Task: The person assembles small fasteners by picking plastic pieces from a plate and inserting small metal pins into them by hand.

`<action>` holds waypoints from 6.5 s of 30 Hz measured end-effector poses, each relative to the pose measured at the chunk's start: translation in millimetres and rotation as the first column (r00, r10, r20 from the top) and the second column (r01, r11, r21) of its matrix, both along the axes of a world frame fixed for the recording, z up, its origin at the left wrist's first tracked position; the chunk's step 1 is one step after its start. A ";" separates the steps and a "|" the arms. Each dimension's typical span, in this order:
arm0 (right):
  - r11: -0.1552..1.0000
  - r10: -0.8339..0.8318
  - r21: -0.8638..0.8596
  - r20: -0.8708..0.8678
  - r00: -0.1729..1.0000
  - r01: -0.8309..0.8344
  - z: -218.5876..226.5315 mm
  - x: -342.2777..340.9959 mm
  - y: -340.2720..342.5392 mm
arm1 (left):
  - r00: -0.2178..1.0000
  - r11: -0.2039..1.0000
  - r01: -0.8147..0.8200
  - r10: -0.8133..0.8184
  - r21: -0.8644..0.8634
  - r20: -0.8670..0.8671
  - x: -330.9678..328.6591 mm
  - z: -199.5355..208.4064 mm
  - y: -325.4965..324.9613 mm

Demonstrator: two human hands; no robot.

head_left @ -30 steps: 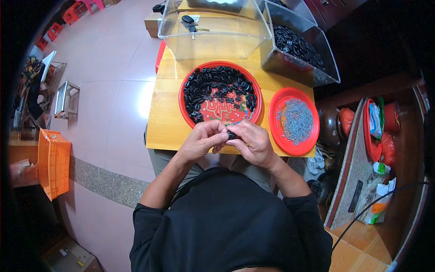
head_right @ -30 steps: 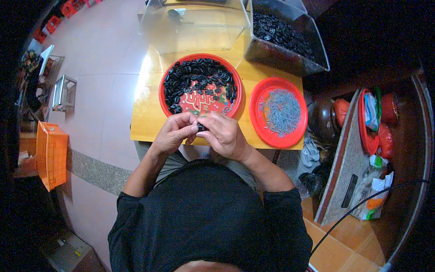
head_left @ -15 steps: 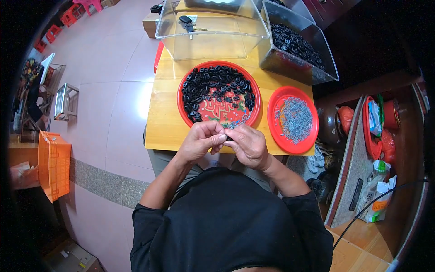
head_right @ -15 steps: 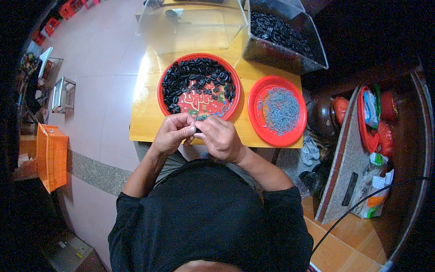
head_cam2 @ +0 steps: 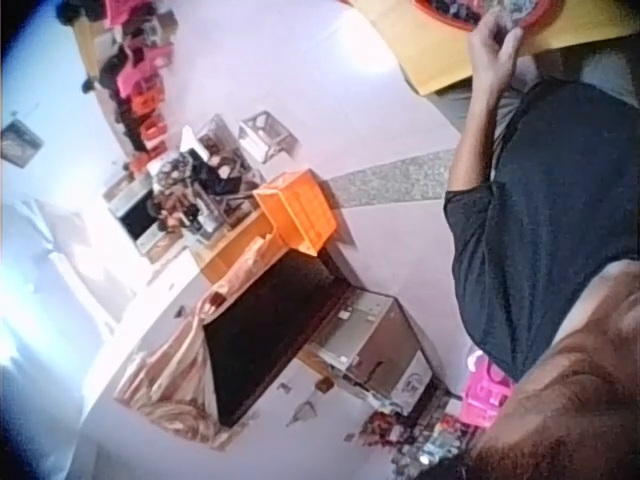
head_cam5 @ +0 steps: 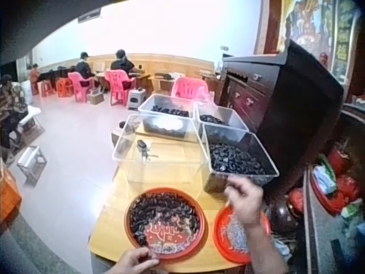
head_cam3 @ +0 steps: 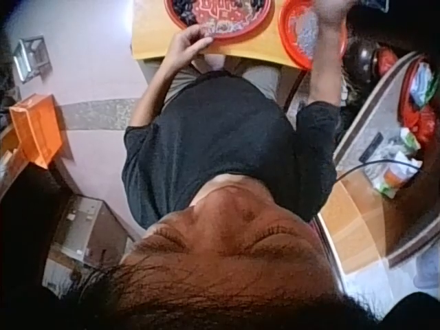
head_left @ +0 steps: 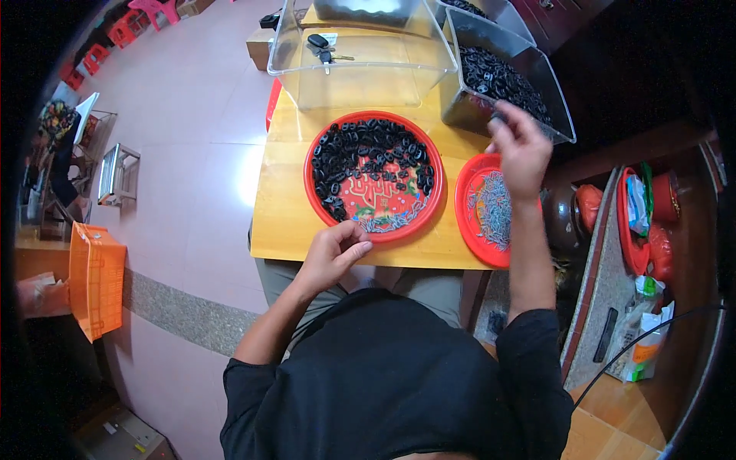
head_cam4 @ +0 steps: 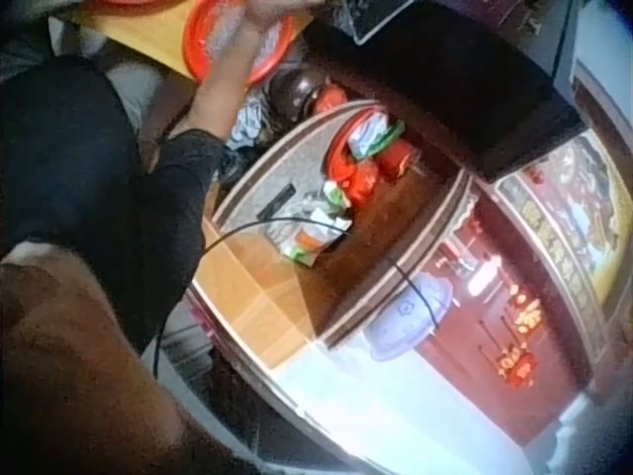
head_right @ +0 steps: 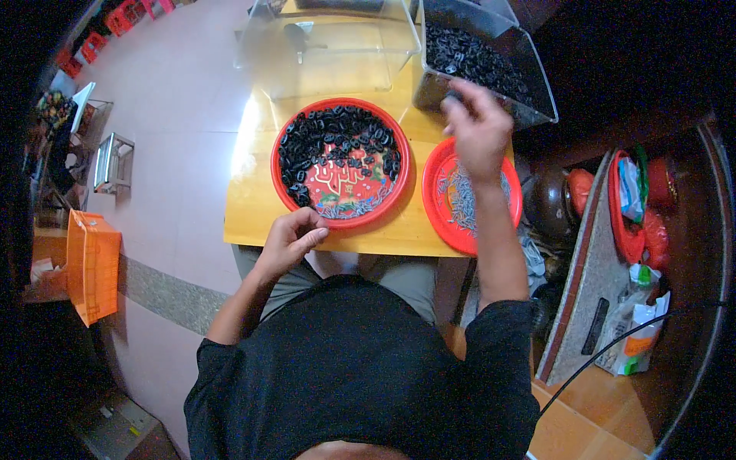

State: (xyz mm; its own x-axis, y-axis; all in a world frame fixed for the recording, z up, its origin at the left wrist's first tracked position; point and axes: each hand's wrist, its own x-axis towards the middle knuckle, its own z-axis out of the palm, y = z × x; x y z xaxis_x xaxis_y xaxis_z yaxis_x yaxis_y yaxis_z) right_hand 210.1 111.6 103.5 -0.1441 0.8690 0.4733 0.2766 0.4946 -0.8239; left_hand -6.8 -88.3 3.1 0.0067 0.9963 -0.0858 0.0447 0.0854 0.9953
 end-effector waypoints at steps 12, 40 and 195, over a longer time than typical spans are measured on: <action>0.881 -0.236 0.465 0.280 0.930 0.084 -2.0 -1.2 69.5 | 0.934 0.975 -0.205 0.220 0.081 -0.281 -15.4 -8.9 -7.3; 0.859 0.224 0.157 0.739 0.636 -0.486 -117.5 -98.7 -28.7 | 0.926 0.971 -0.136 0.194 0.194 -0.324 -4.7 9.1 10.8; 0.621 0.073 -0.570 -0.640 0.764 -0.537 -89.8 -45.0 -114.2 | 0.703 0.972 -0.111 0.223 -0.205 0.676 29.7 -0.4 43.3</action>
State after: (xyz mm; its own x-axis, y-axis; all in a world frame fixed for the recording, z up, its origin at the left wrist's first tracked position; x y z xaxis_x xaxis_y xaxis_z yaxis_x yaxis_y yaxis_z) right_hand 165.1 -2.6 13.7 -0.4088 0.8985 -0.1600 -0.3477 -0.3154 -0.8830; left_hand 22.9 -45.0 2.7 -0.0458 0.9644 -0.2603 -0.6774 0.1615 0.7177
